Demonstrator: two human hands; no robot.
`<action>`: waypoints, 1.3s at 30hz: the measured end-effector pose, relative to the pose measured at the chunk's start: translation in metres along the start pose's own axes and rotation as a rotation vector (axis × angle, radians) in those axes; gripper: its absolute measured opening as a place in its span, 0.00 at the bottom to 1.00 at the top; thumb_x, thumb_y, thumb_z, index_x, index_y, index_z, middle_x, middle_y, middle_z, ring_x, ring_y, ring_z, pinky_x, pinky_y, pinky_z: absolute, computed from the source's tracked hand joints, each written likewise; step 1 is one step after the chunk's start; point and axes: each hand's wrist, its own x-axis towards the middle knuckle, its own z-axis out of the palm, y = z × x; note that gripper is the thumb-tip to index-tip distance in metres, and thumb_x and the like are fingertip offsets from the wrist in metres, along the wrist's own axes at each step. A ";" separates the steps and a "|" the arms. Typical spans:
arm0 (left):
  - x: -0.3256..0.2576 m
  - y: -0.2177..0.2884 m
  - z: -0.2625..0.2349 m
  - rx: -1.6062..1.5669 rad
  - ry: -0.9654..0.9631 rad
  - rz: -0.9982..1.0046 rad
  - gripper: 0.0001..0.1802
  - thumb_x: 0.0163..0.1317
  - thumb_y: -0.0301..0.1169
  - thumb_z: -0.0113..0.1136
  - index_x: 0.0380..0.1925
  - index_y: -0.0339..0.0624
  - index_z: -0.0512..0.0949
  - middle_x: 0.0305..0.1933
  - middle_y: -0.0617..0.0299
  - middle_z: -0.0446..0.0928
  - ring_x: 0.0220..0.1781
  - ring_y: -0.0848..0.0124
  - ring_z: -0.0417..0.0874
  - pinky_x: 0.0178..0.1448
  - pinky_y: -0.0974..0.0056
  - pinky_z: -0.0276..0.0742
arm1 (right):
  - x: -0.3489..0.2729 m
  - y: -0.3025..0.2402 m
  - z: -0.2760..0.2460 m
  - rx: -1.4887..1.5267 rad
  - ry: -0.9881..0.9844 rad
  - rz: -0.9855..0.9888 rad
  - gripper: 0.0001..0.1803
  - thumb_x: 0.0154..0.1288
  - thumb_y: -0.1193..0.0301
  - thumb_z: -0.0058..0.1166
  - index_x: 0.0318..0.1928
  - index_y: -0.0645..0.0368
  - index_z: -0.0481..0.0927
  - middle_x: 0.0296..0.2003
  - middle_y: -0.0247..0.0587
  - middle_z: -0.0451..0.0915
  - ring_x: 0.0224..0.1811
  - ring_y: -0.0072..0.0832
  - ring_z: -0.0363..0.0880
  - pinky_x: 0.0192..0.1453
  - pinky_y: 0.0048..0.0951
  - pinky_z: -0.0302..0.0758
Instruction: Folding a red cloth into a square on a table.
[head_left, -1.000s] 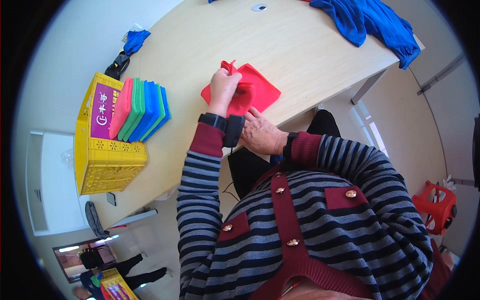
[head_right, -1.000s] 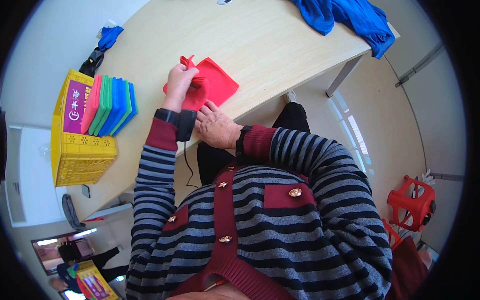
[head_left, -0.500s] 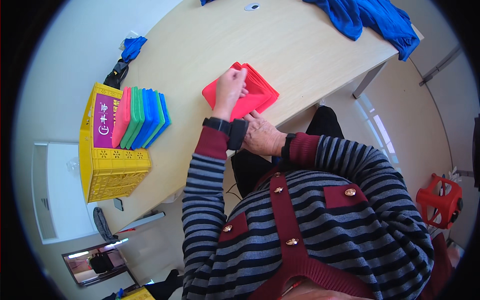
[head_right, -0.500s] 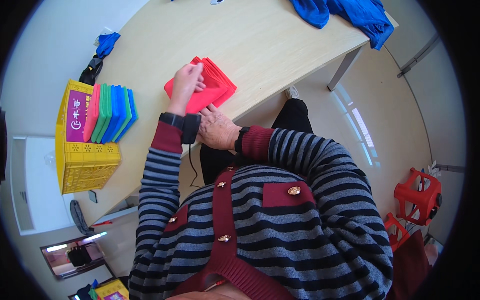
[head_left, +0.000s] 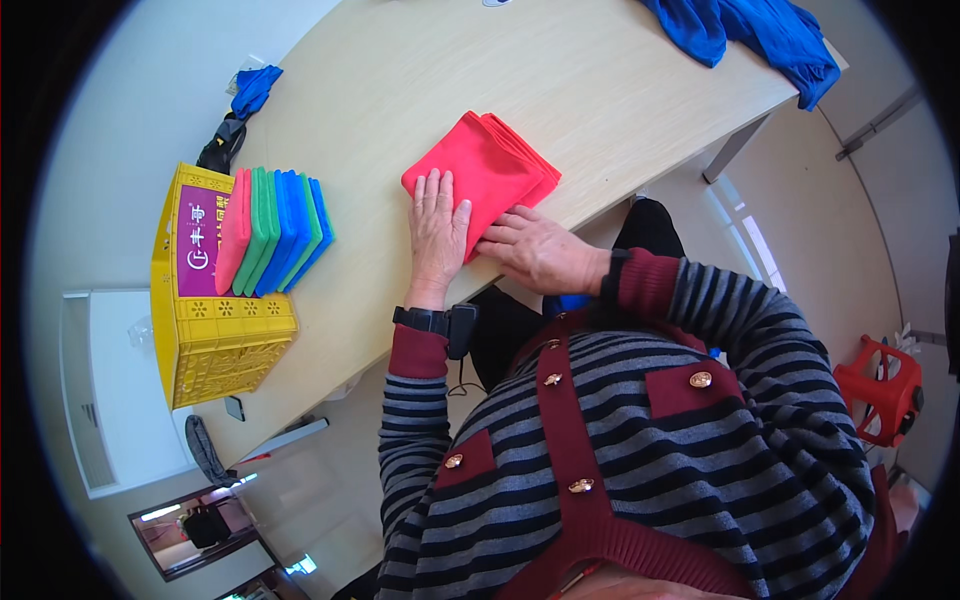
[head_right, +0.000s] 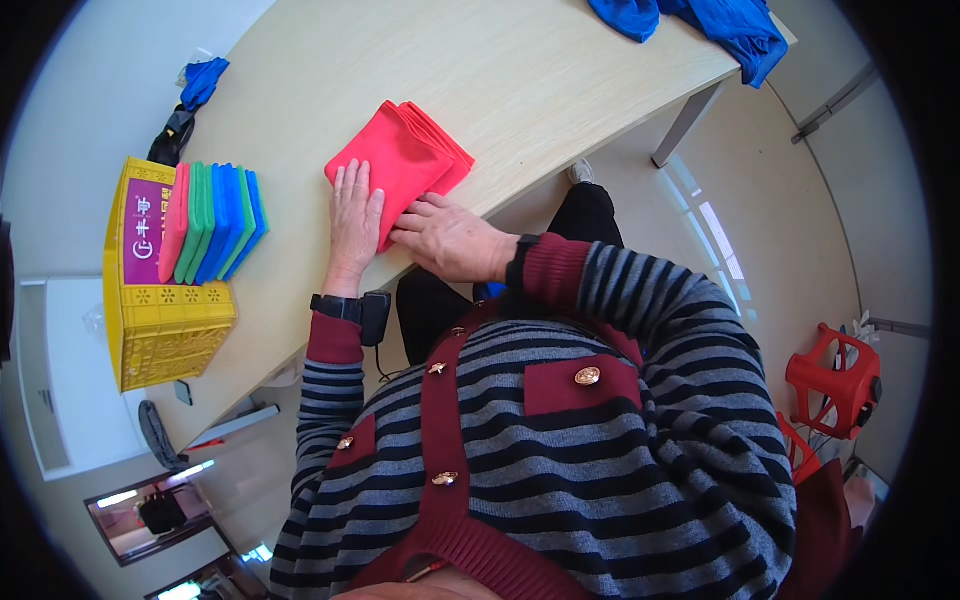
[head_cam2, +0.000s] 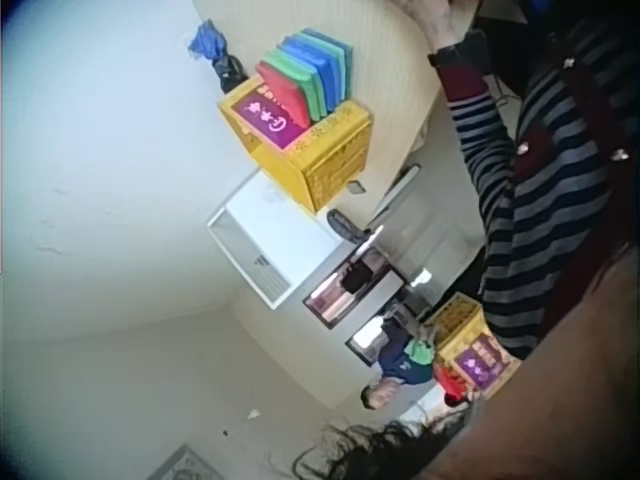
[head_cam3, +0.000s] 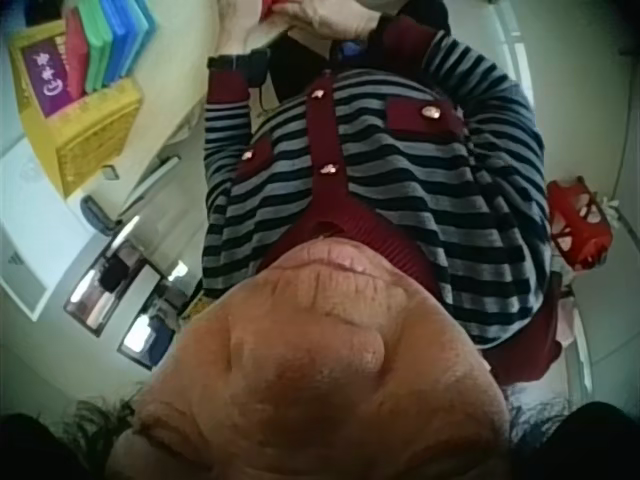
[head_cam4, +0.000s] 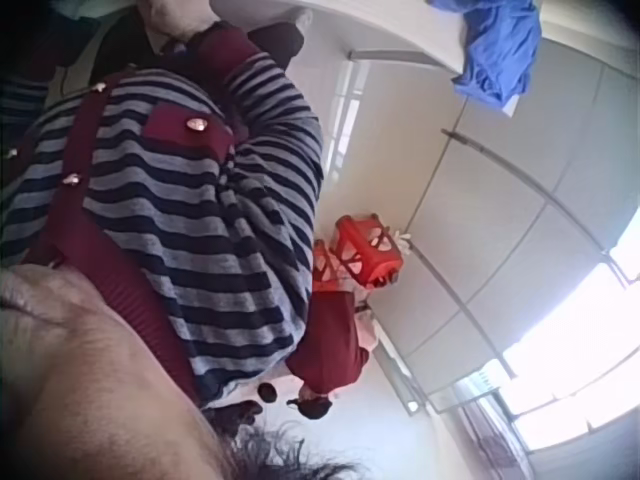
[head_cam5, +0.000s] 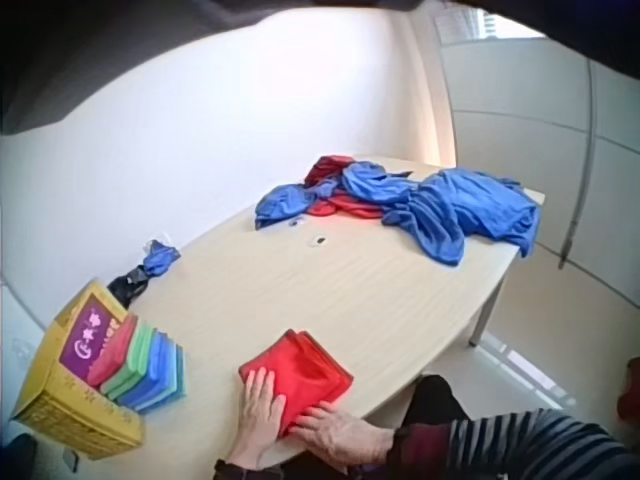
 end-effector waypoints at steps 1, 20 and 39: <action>-0.001 0.000 0.001 0.079 -0.011 0.024 0.32 0.78 0.46 0.45 0.73 0.38 0.63 0.79 0.47 0.58 0.83 0.49 0.51 0.82 0.46 0.47 | -0.004 0.002 -0.010 -0.002 -0.005 -0.001 0.22 0.66 0.64 0.59 0.57 0.61 0.78 0.55 0.46 0.80 0.63 0.42 0.75 0.72 0.45 0.67; 0.004 0.013 -0.006 0.319 -0.094 0.054 0.35 0.75 0.50 0.49 0.75 0.42 0.63 0.80 0.51 0.57 0.83 0.53 0.51 0.83 0.40 0.42 | 0.092 0.096 -0.017 0.130 0.144 0.901 0.25 0.64 0.58 0.60 0.54 0.63 0.77 0.43 0.54 0.85 0.49 0.49 0.84 0.56 0.47 0.78; 0.006 0.019 -0.014 0.352 -0.121 0.120 0.34 0.74 0.48 0.51 0.74 0.43 0.64 0.79 0.51 0.60 0.82 0.53 0.54 0.83 0.38 0.41 | 0.103 0.050 -0.028 -0.346 0.031 0.514 0.24 0.69 0.67 0.54 0.63 0.64 0.72 0.57 0.56 0.78 0.58 0.51 0.79 0.60 0.44 0.77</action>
